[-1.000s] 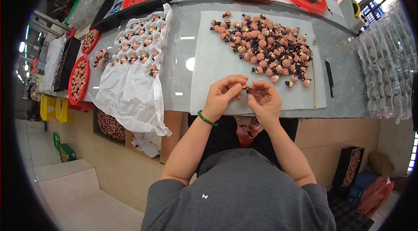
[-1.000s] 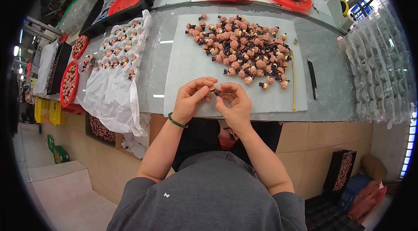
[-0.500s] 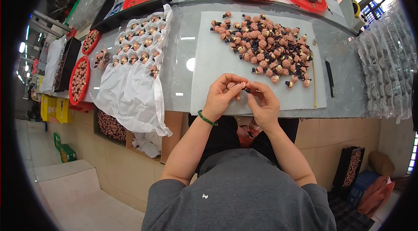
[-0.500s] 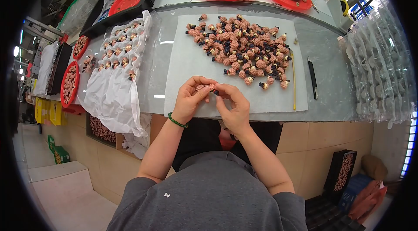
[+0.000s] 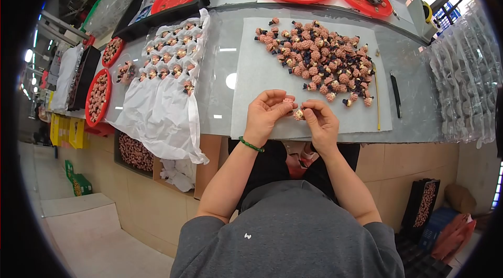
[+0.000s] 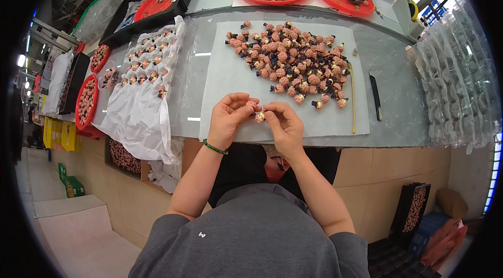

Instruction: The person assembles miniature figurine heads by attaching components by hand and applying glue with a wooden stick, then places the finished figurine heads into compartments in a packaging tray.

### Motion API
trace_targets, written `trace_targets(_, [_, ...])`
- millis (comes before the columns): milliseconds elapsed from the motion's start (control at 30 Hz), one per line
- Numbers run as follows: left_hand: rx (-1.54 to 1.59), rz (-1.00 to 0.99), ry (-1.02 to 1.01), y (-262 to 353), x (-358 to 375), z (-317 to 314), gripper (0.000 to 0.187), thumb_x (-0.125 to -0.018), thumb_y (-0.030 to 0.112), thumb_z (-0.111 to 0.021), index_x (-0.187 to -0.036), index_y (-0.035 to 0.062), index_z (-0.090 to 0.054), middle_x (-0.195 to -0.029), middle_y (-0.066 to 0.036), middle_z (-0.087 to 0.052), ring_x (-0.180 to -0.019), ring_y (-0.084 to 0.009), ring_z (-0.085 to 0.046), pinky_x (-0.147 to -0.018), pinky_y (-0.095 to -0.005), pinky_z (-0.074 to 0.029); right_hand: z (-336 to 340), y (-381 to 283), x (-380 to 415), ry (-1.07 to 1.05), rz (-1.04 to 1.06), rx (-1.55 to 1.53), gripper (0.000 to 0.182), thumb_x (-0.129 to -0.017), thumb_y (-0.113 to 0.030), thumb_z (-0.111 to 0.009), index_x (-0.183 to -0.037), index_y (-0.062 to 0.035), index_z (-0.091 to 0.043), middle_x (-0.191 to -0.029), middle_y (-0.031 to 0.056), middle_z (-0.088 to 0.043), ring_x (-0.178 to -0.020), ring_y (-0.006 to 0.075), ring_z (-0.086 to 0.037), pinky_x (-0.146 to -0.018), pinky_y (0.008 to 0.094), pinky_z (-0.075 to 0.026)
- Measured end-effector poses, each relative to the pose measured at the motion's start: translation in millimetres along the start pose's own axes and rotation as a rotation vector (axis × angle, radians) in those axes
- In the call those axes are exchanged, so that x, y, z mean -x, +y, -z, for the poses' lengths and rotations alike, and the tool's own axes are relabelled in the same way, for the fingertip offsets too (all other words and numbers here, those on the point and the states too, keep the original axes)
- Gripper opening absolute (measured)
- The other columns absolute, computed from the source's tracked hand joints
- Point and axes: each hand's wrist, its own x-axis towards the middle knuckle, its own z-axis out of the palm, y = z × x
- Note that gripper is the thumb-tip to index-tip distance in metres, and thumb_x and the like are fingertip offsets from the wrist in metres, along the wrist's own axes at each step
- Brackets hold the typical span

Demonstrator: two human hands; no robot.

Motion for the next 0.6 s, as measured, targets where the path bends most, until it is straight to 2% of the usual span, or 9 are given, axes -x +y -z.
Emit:
trace_targets(67, [-0.06,0.062,0.037,1,1,1,0.031,-0.079,0.0,-0.053,-0.109,-0.0012,-0.047,-0.11,-0.014,-0.049,-0.091,-0.0168,-0.054,-0.077,-0.0252,-0.046,2,1,0,-0.014,0.005,0.016,0.013,-0.082,-0.002,-0.05,-0.094,0.002,-0.052,-0.095,0.0053,-0.049,-0.082,0.0099,-0.049,-0.072,0.0212,-0.04])
trace_targets(200, [-0.112,-0.012,0.013,-6,-1,-2,0.025,-0.077,0.0,-0.055,-0.101,-0.0032,-0.053,-0.105,-0.012,-0.052,-0.086,-0.0141,-0.055,-0.072,-0.0241,-0.047,1,0,-1,-0.032,0.008,0.052,0.012,-0.082,-0.003,-0.05,-0.093,0.0019,-0.053,-0.094,0.0047,-0.05,-0.081,0.0096,-0.05,-0.072,0.0212,-0.041])
trace_targets(300, [-0.193,-0.222,-0.045,-13,1,-2,0.024,-0.075,0.0,-0.057,-0.099,-0.0043,-0.055,-0.102,-0.009,-0.052,-0.087,-0.0114,-0.054,-0.069,-0.0219,-0.048,-1,-2,-2,-0.015,0.001,0.057,0.012,-0.081,-0.003,-0.052,-0.092,0.0022,-0.053,-0.09,0.005,-0.051,-0.079,0.0098,-0.05,-0.07,0.0207,-0.041])
trace_targets(400, [-0.284,-0.248,-0.046,-6,8,-11,0.027,-0.075,-0.002,-0.057,-0.101,-0.0036,-0.054,-0.102,-0.008,-0.05,-0.088,-0.0124,-0.053,-0.072,-0.0233,-0.047,-5,-5,-2,0.063,-0.104,0.032,0.011,-0.08,-0.003,-0.054,-0.09,0.0022,-0.054,-0.084,0.0041,-0.054,-0.075,0.0092,-0.052,-0.068,0.02,-0.042])
trace_targets(500, [-0.3,-0.263,-0.019,-3,14,-17,0.029,-0.074,-0.004,-0.056,-0.103,-0.0032,-0.053,-0.103,-0.007,-0.049,-0.09,-0.0129,-0.052,-0.075,-0.0238,-0.047,-3,5,-1,0.099,-0.057,0.08,0.011,-0.079,-0.002,-0.056,-0.088,0.0022,-0.054,-0.081,0.0037,-0.056,-0.072,0.0086,-0.052,-0.066,0.0199,-0.042])
trace_targets(600, [-0.256,-0.262,0.003,-6,14,-15,0.031,-0.073,-0.006,-0.056,-0.103,-0.0033,-0.053,-0.103,-0.006,-0.048,-0.091,-0.0125,-0.052,-0.076,-0.0237,-0.046,0,3,-3,0.044,-0.079,0.119,0.008,-0.081,-0.004,-0.054,-0.085,0.002,-0.054,-0.081,0.0027,-0.055,-0.072,0.0078,-0.051,-0.064,0.0202,-0.042])
